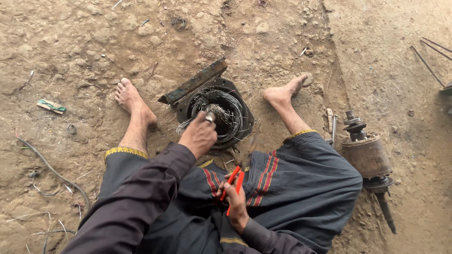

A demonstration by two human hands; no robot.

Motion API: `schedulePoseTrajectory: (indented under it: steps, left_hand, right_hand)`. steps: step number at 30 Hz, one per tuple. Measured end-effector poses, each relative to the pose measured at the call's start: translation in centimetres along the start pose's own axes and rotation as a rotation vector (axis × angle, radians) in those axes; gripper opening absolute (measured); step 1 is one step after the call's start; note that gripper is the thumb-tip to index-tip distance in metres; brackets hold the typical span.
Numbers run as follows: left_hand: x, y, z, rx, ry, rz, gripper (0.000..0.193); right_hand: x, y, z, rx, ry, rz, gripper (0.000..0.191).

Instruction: The person sits on the ground holding red-handled pliers and pulls wire windings out of an electric motor stator, cutting and stripping the wire by hand and with the pliers, letting the removed wire accumulate on the stator housing.

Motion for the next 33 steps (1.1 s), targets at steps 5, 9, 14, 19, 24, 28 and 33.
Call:
schedulePoseTrajectory:
  steps: [5, 9, 14, 19, 24, 28, 33]
  left_hand:
    - [1.7, 0.1, -0.1, -0.032, -0.034, 0.259, 0.025]
    - [1.6, -0.2, -0.3, -0.063, 0.012, 0.169, 0.025]
    - [1.8, -0.4, -0.3, -0.136, 0.056, 0.089, 0.022]
    - [1.6, -0.1, -0.5, -0.123, 0.098, 0.084, 0.025]
    - [1.2, 0.4, -0.7, -0.105, 0.165, 0.040, 0.026]
    - [1.5, 0.7, -0.7, -0.073, 0.138, 0.074, 0.027]
    - [1.5, 0.7, -0.6, -0.117, 0.112, 0.007, 0.023]
  right_hand:
    - [0.2, 0.1, -0.3, 0.099, 0.016, 0.190, 0.048]
    - [0.0, 0.0, -0.2, 0.098, 0.104, 0.247, 0.050]
    - [0.0, 0.1, -0.6, 0.121, 0.139, 0.198, 0.052]
    - [-0.1, 0.2, -0.8, 0.126, 0.276, 0.239, 0.052]
    - [0.2, 0.4, -0.9, 0.157, 0.249, 0.262, 0.051]
    - [-0.1, 0.1, -0.9, 0.115, 0.300, 0.224, 0.052]
    - [-0.4, -0.2, -0.8, 0.154, 0.289, 0.261, 0.051]
Point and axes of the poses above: each hand's wrist, its own z-axis away from the middle knuckle, its own y-axis out of the palm, x = y × z, the point moved 5 cm from there along -z, towards the middle knuckle, and after that the axes turned 7 degrees about x, right-handed, at the moved point
